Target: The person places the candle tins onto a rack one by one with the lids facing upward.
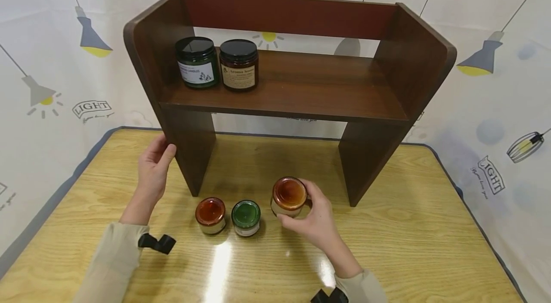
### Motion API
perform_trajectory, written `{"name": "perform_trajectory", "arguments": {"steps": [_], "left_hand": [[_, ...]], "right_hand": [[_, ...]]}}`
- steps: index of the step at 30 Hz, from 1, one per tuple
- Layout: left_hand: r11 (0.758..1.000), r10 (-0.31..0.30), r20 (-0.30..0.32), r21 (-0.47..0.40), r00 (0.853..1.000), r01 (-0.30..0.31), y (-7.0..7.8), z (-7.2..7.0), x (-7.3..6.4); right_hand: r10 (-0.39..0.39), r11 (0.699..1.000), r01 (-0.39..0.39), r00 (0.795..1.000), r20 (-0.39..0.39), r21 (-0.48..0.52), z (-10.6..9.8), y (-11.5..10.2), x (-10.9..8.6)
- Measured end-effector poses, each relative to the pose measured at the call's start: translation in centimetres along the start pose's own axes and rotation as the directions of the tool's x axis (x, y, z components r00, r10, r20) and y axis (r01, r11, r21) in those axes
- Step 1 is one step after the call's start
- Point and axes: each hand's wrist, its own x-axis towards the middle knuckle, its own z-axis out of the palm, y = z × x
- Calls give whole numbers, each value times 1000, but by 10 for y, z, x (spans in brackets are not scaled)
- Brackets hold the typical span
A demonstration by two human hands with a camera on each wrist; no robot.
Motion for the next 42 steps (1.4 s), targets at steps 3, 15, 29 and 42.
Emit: {"name": "perform_trajectory", "arguments": {"steps": [3, 15, 29, 42], "left_hand": [[1000, -2, -4, -1, 1000, 2, 0, 0, 0], [1000, -4, -9, 3, 1000, 4, 1, 0, 0], [1000, 12, 7, 2, 1000, -12, 0, 0, 1], [1000, 8, -1, 4, 1000, -8, -1, -1, 1]], "right_hand": [[-13, 1000, 13, 1000, -5, 13, -1, -4, 1], [-55, 997, 57, 997, -47, 46, -10, -25, 8], [-175, 984, 177, 982, -76, 25, -23, -47, 23], [-217, 975, 219, 973, -73, 24, -36, -62, 33]]}}
